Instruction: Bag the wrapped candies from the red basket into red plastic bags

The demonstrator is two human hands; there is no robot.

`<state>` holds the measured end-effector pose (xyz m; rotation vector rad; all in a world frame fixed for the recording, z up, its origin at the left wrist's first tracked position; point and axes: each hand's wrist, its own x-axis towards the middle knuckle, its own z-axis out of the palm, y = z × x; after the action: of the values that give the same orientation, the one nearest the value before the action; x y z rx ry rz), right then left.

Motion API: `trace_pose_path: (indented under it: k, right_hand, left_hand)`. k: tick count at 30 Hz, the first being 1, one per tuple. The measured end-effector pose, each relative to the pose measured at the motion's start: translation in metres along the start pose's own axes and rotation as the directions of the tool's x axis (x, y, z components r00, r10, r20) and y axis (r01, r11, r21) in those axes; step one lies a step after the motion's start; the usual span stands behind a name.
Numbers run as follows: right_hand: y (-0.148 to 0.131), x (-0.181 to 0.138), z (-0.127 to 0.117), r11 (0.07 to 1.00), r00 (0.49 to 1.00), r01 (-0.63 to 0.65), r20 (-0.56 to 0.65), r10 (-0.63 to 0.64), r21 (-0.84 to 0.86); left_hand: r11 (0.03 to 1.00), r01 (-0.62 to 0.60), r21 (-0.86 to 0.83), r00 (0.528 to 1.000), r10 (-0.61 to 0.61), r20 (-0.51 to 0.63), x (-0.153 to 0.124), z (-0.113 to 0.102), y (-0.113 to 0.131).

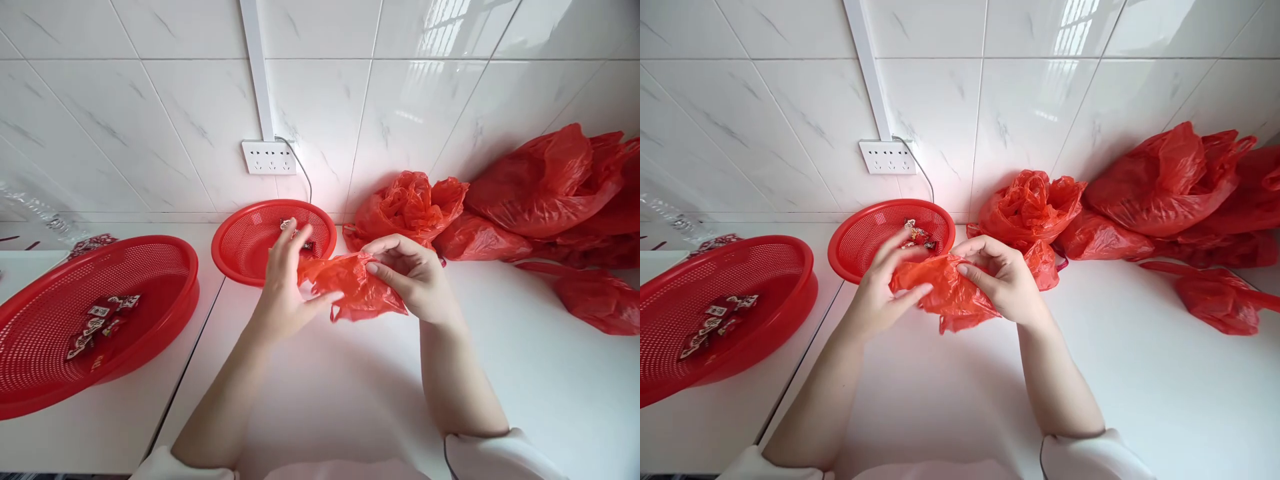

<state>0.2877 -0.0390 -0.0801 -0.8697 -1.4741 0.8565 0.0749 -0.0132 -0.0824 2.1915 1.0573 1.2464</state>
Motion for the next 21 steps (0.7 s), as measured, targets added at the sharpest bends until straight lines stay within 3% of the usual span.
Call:
trace_pose_path:
  k: [2,4,7,9,11,14,18,21]
  right_hand:
    - [0.005,0.003,-0.005,1.0,1.0,-0.002,-0.014,0.002,-0.009]
    - [0.013,0.007,-0.014,0.999,0.989,0.002,-0.147,-0.009,-0.047]
    - [0.022,0.013,-0.023,0.999,0.928,0.017,-0.37,-0.033,-0.046]
    - [0.022,0.014,-0.021,1.0,0.951,-0.003,-0.309,0.008,0.018]
    - [0.019,0.014,-0.01,0.996,0.992,-0.071,-0.095,0.077,0.061]
    - [0.015,0.013,0.005,0.984,0.975,-0.169,0.153,0.158,0.06]
    - [0.018,0.014,-0.001,0.956,0.963,-0.243,0.154,0.219,0.163]
    - [0.019,0.016,-0.013,0.938,0.961,-0.276,0.094,0.261,0.21]
  left_hand:
    - [0.984,0.138,-0.109,0.981,-0.121,0.149,0.003,-0.005,-0.006]
    - [0.926,0.286,-0.245,0.945,-0.23,0.231,0.005,-0.012,-0.013]
    - [0.823,0.372,-0.429,0.927,-0.35,0.132,0.009,-0.019,-0.022]
    - [0.776,0.367,-0.514,0.911,-0.412,0.028,0.011,-0.018,-0.025]
    - [0.755,0.346,-0.557,0.899,-0.437,-0.034,0.013,-0.013,-0.027]
    - [0.783,0.335,-0.524,0.905,-0.421,-0.05,0.013,-0.009,-0.032]
    - [0.864,0.353,-0.358,0.902,-0.416,-0.116,0.013,-0.027,-0.043]
    - [0.954,0.265,-0.14,0.933,-0.29,-0.212,0.013,-0.043,-0.041]
